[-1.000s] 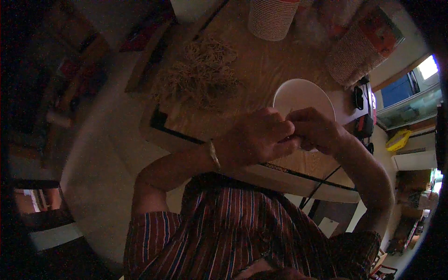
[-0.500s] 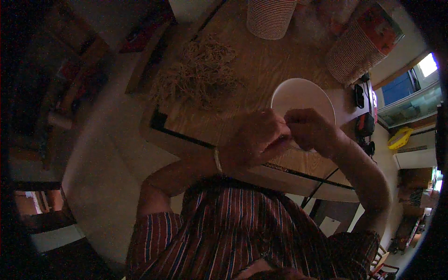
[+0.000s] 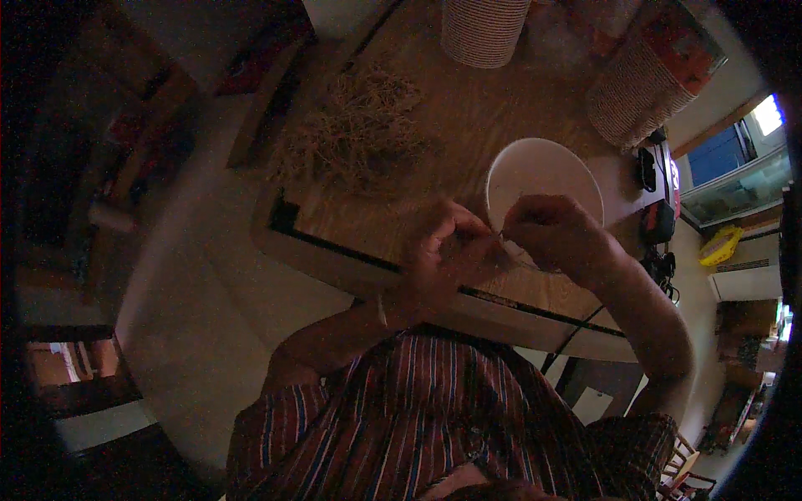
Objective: Organizing and preparing stacks of paper cups using rubber bands.
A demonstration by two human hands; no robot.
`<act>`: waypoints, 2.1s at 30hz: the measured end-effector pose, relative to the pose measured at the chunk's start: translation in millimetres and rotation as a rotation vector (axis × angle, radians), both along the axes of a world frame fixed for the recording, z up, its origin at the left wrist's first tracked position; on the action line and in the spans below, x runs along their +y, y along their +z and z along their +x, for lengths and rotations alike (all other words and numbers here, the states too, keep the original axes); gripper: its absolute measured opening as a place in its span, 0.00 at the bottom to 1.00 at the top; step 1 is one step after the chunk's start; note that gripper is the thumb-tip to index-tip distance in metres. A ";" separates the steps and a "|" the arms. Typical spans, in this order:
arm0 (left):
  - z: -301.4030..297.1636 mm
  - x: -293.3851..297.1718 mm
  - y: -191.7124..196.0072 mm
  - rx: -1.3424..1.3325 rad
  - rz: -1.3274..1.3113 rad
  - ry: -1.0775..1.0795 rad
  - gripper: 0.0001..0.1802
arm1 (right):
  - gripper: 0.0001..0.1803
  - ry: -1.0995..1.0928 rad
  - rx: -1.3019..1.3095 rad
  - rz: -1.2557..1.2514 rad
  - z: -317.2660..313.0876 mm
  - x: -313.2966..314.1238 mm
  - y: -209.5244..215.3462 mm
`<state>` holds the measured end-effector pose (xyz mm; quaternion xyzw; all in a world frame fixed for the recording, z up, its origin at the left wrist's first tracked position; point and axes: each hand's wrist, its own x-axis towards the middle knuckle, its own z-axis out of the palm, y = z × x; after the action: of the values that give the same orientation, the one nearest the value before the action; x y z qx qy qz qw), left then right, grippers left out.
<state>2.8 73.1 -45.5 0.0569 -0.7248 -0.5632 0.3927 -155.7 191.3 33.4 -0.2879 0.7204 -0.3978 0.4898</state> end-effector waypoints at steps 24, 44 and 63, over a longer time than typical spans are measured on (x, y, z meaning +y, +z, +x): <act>-9.9 -3.9 2.9 -0.174 0.442 -0.253 0.04 | 0.02 0.187 0.607 -0.402 12.9 8.3 -5.5; -12.7 -7.4 5.7 -0.117 -0.035 -0.030 0.07 | 0.06 0.079 0.460 -0.338 15.6 6.1 -5.2; -9.3 -10.6 20.1 -0.253 0.079 -0.155 0.07 | 0.07 0.051 0.510 -0.241 17.9 5.9 0.4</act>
<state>-6.5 62.5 -25.3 0.0866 -0.7481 -0.6082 0.2509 -137.8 197.2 33.8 -0.4527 0.7606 -0.3827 0.2648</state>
